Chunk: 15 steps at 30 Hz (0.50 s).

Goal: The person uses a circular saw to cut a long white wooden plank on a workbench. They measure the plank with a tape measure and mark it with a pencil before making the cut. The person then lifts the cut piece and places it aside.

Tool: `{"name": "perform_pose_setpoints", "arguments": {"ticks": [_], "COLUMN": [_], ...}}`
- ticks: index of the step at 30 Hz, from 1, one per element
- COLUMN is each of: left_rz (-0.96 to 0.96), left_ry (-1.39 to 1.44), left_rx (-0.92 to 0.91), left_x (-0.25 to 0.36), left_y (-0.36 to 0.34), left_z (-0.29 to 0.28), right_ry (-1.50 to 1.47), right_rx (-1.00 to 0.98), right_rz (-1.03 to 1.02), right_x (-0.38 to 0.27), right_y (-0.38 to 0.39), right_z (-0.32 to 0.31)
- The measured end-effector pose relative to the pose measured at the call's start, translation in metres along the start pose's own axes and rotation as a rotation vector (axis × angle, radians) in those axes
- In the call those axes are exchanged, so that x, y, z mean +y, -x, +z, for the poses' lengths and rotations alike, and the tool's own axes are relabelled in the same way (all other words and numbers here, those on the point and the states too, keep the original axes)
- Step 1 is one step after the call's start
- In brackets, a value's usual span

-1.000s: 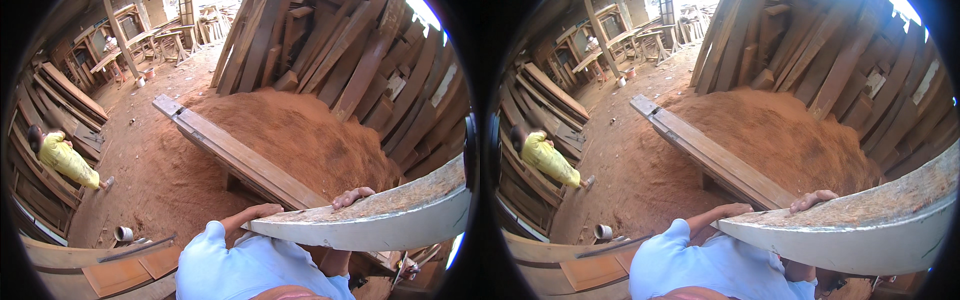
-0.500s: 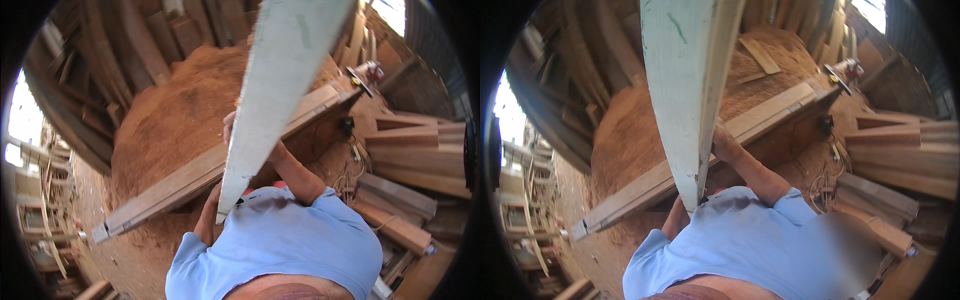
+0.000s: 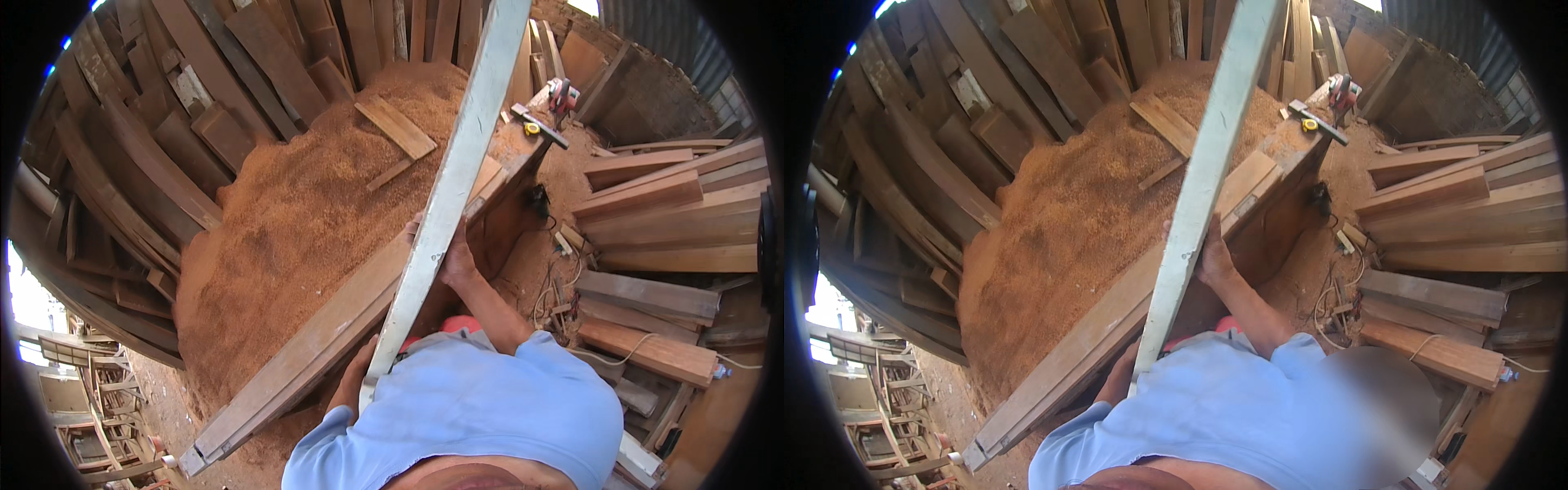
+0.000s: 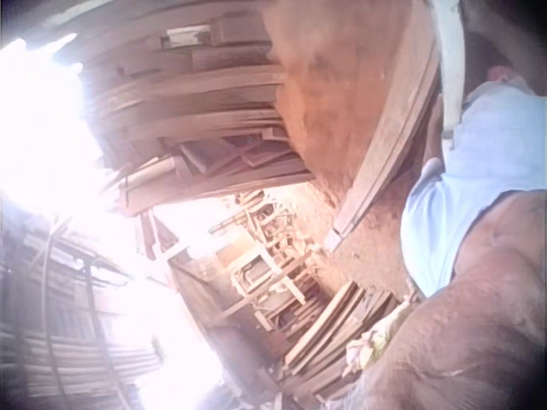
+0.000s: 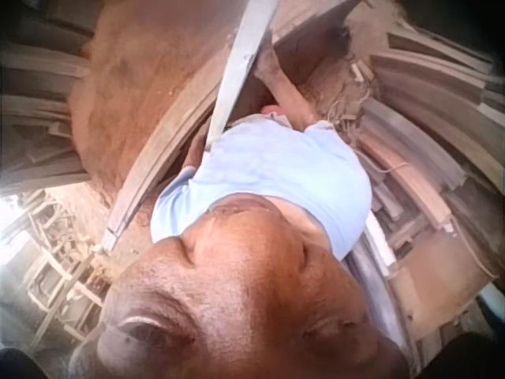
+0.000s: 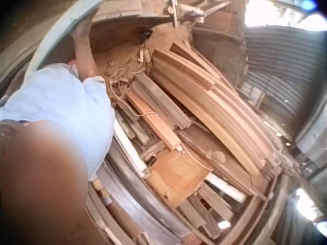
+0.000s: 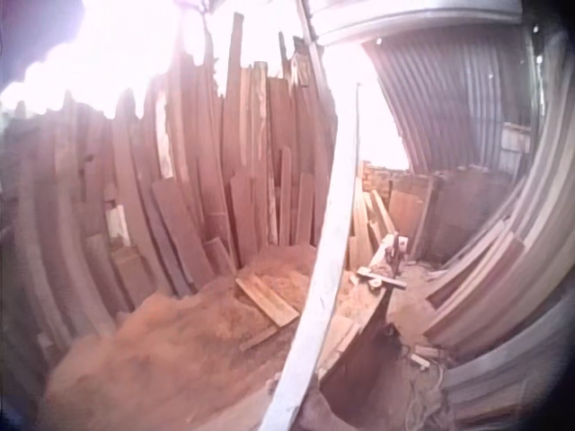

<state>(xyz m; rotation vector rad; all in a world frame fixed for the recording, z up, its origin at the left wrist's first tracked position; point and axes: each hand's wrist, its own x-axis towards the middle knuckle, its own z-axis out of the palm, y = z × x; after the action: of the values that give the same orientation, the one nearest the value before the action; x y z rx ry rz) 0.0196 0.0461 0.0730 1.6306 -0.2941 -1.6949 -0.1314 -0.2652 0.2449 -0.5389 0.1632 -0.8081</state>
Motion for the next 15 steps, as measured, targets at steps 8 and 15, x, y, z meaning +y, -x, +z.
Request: {"name": "perform_pose_setpoints", "arguments": {"ticks": [8, 15], "left_rz": [-0.088, -0.26], "left_ry": [-0.049, -0.203], "left_rx": [0.106, 0.162], "left_x": [-0.017, -0.02], "left_y": [0.032, 0.091], "left_z": [-0.054, -0.136], "right_ry": [-0.006, -0.124], "right_rx": [0.424, 0.609], "right_rz": [0.05, 0.188], "right_x": [0.069, 0.17], "right_y": [-0.01, 0.039], "right_z": [-0.101, -0.112]}}
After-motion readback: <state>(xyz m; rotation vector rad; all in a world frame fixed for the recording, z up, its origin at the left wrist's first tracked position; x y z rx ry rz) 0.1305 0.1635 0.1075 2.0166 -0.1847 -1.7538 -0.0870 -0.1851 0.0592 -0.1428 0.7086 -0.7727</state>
